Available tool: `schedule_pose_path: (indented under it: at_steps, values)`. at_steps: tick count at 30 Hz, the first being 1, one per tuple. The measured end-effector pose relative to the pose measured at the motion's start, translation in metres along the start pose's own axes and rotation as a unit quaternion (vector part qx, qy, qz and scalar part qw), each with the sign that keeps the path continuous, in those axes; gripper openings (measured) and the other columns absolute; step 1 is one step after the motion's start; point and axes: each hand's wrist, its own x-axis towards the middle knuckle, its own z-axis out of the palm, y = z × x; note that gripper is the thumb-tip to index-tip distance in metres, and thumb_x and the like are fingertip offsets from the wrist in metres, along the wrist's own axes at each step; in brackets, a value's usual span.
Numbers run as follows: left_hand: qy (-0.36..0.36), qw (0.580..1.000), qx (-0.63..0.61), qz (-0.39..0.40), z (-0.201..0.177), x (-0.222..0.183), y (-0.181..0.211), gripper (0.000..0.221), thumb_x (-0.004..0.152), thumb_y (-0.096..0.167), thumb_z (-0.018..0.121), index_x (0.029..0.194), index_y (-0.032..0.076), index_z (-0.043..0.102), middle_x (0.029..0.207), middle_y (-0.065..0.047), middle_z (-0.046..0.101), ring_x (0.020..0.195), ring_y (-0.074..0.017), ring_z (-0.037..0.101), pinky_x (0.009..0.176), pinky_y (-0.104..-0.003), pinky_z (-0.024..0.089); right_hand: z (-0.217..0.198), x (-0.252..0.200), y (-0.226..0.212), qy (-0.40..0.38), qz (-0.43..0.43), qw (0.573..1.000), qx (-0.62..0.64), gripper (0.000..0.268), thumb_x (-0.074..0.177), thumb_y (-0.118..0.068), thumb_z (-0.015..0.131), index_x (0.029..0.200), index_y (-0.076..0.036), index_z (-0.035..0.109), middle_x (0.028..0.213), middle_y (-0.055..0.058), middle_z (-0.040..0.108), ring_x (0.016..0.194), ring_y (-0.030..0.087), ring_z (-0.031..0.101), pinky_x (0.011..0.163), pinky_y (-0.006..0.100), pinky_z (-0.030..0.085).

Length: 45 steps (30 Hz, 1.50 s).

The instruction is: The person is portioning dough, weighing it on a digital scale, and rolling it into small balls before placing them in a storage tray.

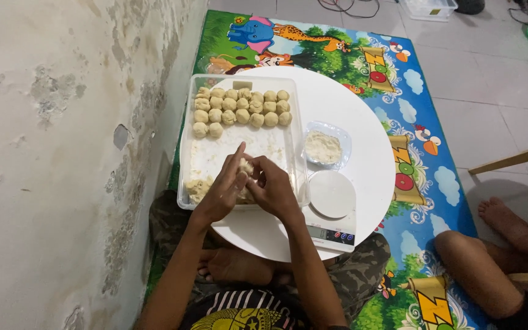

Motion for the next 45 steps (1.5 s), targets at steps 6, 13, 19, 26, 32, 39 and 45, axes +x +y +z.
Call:
schedule_pose_path:
  at_steps: [6,13,19,26,32,39,45]
  values:
    - [0.075,0.995,-0.019,-0.059,0.005,0.000,-0.002,0.070,0.107,0.028,0.053,0.163,0.002,0.019,0.144,-0.035,0.040,0.105,-0.0452,0.071,0.092,-0.058,0.059,0.000,0.000,0.006,0.073,0.001,0.997,-0.009,0.011,0.094,-0.012,0.069,0.103,-0.008,0.068,0.070,0.014,0.062,0.058,0.029,0.063,0.058,0.042,0.051]
    - [0.128,0.991,0.041,-0.003,0.008,0.002,-0.031,0.054,0.100,0.012,0.070,0.149,0.001,0.052,0.115,-0.021,0.061,0.086,-0.0312,0.077,0.073,-0.040,0.067,0.002,0.000,0.013,0.091,0.009,0.995,0.030,0.025,0.106,-0.030,0.060,0.091,-0.011,0.070,0.064,0.008,0.061,0.055,0.017,0.056,0.056,0.034,0.047]
    - [0.193,0.972,0.123,0.044,0.010,0.002,-0.043,0.024,0.104,0.004,0.058,0.126,-0.006,0.060,0.094,-0.017,0.060,0.069,-0.0276,0.073,0.058,-0.043,0.064,0.005,0.002,0.004,0.081,-0.025,0.996,-0.005,0.029,0.108,-0.030,0.056,0.095,-0.009,0.071,0.069,0.014,0.066,0.055,0.029,0.063,0.054,0.039,0.051]
    - [0.222,0.964,0.141,0.041,0.007,-0.001,-0.072,0.018,0.106,0.020,0.062,0.091,0.011,0.066,0.061,-0.005,0.050,0.046,-0.0197,0.054,0.046,-0.036,0.045,0.006,-0.004,-0.003,0.040,-0.087,0.995,-0.028,0.052,0.094,-0.040,0.075,0.129,-0.004,0.064,0.091,0.019,0.068,0.068,0.030,0.069,0.061,0.040,0.058]
    - [0.184,0.975,0.120,0.020,0.010,0.001,-0.056,0.025,0.108,0.030,0.061,0.097,0.010,0.072,0.061,-0.010,0.058,0.046,-0.0186,0.056,0.048,-0.033,0.048,0.001,-0.002,-0.005,0.056,-0.076,0.995,-0.019,0.033,0.102,-0.034,0.065,0.120,-0.007,0.067,0.085,0.016,0.067,0.067,0.032,0.069,0.059,0.039,0.057]
    - [0.163,0.977,0.117,0.070,0.014,0.003,-0.011,0.038,0.106,0.029,0.063,0.131,0.001,0.065,0.094,-0.016,0.063,0.053,-0.0217,0.065,0.052,-0.035,0.055,-0.004,0.001,-0.010,0.114,-0.031,0.993,0.011,0.031,0.107,-0.037,0.054,0.113,-0.010,0.069,0.078,0.013,0.066,0.068,0.028,0.068,0.059,0.036,0.054]
    - [0.155,0.980,0.106,0.061,0.015,-0.003,-0.009,0.043,0.090,0.016,0.081,0.130,0.006,0.068,0.105,-0.016,0.067,0.061,-0.0298,0.072,0.056,-0.039,0.061,0.005,-0.004,0.014,0.106,-0.062,0.979,-0.160,0.028,0.108,-0.028,0.053,0.092,-0.008,0.063,0.068,0.013,0.058,0.066,0.037,0.066,0.061,0.045,0.054]
